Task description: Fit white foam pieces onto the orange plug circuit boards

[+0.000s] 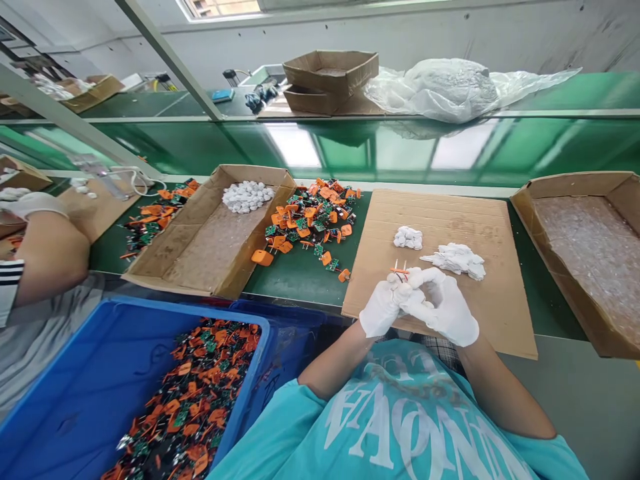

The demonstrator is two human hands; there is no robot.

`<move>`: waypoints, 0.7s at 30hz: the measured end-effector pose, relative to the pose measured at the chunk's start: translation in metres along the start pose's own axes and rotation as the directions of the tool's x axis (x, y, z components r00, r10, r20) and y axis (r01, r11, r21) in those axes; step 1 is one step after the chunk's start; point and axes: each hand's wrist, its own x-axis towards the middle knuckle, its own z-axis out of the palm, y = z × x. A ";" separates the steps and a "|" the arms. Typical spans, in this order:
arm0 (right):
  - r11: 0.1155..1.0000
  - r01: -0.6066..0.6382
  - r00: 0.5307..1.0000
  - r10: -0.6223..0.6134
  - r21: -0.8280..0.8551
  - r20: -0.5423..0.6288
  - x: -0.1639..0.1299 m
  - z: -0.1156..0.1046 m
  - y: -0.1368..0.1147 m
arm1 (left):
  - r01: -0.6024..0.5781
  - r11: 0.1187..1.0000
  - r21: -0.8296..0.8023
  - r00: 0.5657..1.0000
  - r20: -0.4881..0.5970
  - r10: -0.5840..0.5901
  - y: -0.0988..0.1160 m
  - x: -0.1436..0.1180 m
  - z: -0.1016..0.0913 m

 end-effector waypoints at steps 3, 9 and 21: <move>0.999 -0.022 0.999 0.020 0.041 0.041 0.001 0.000 -0.007 | -0.054 0.994 0.099 0.998 0.048 0.049 -0.005 -0.002 -0.005; 0.994 0.012 0.999 -0.016 0.109 0.030 0.001 -0.002 -0.005 | -0.081 0.993 0.084 0.994 0.086 0.073 -0.009 -0.002 -0.007; 0.651 0.464 0.823 -0.568 -0.600 0.021 -0.003 -0.016 0.008 | -0.453 0.801 0.392 0.891 0.183 0.415 0.017 -0.007 -0.013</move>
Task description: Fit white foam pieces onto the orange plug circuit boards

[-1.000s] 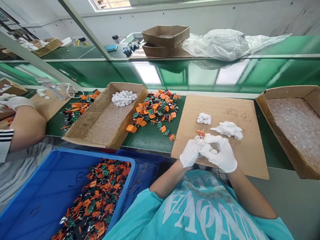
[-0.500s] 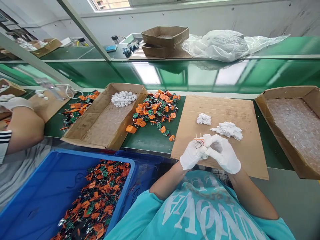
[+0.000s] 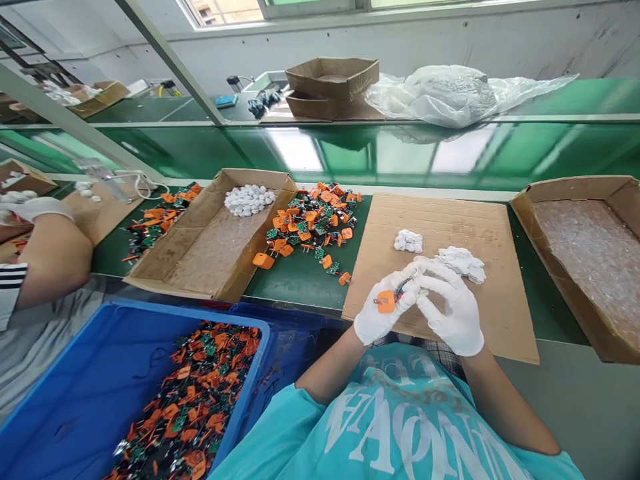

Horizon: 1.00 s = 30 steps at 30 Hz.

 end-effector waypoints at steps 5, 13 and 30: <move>0.997 0.072 0.997 -0.072 -0.017 0.017 0.000 0.001 0.001 | -0.079 0.975 0.209 0.997 0.019 0.077 0.002 0.001 -0.004; 0.998 0.045 0.998 -0.044 -0.047 0.034 -0.003 0.001 0.002 | 0.044 0.998 0.053 0.999 0.006 -0.044 0.004 0.003 0.000; 0.965 -0.190 0.973 0.159 0.182 0.169 -0.004 0.013 0.000 | 0.337 0.880 -0.335 0.939 0.054 -0.339 -0.031 0.000 0.012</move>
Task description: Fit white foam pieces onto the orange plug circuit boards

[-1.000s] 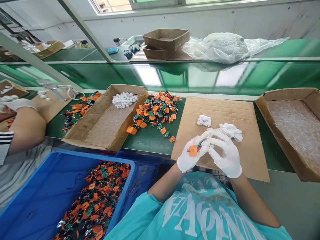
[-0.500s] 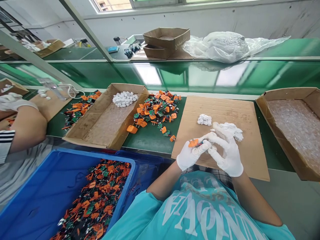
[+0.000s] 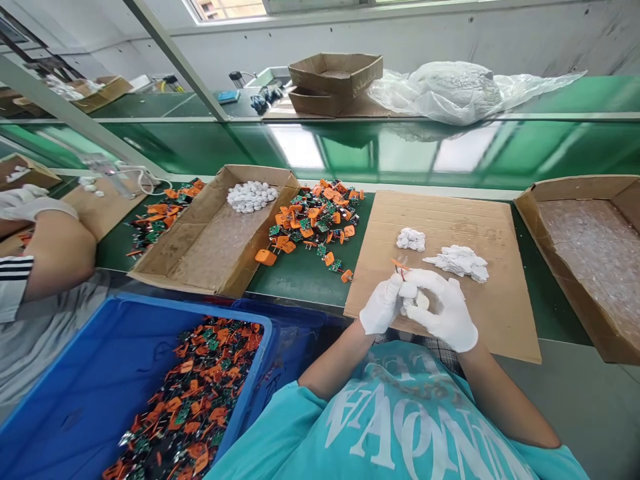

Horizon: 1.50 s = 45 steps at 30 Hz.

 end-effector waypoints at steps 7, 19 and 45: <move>0.895 -0.266 0.960 0.278 0.359 0.018 0.006 0.001 -0.003 | 0.000 0.986 0.167 0.999 -0.048 0.008 0.011 -0.006 0.002; 0.990 0.061 0.992 -0.075 -0.131 -0.106 0.003 0.005 0.003 | 0.043 0.999 -0.007 0.994 -0.097 -0.043 0.008 -0.011 0.004; 0.939 0.211 0.954 -0.259 -0.273 -0.152 -0.004 0.008 -0.006 | -0.339 0.871 0.357 0.934 0.014 0.358 0.027 -0.019 -0.005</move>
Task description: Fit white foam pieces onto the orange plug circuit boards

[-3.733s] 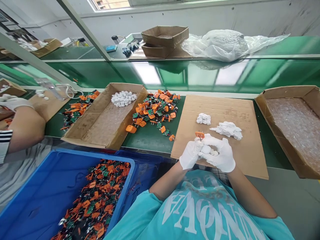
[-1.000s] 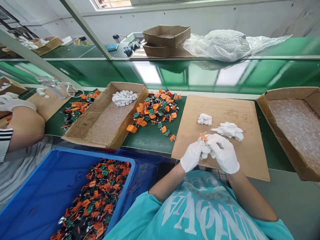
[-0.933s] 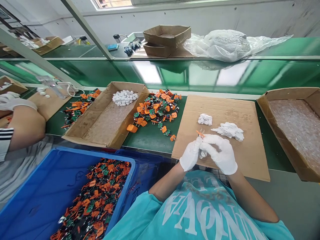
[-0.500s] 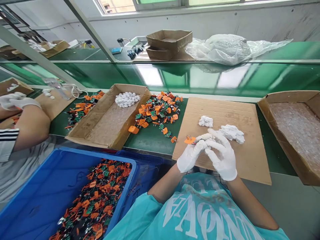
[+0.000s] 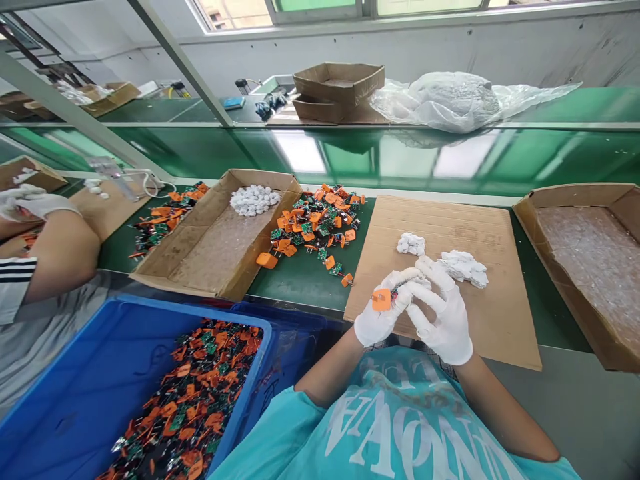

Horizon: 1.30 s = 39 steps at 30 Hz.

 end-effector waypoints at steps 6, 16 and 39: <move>0.988 -0.145 0.983 0.138 0.046 0.117 0.002 -0.007 0.002 | 0.009 1.000 0.002 0.999 0.034 -0.009 -0.002 0.002 0.000; 0.968 -0.141 0.963 0.085 0.208 0.258 0.016 -0.005 0.014 | 0.276 0.904 -0.328 0.961 0.104 -0.256 -0.021 0.007 0.002; 0.956 0.050 0.850 0.111 -0.289 0.515 0.026 -0.004 0.036 | 0.320 0.947 -0.002 0.938 0.138 -0.317 -0.023 0.019 -0.007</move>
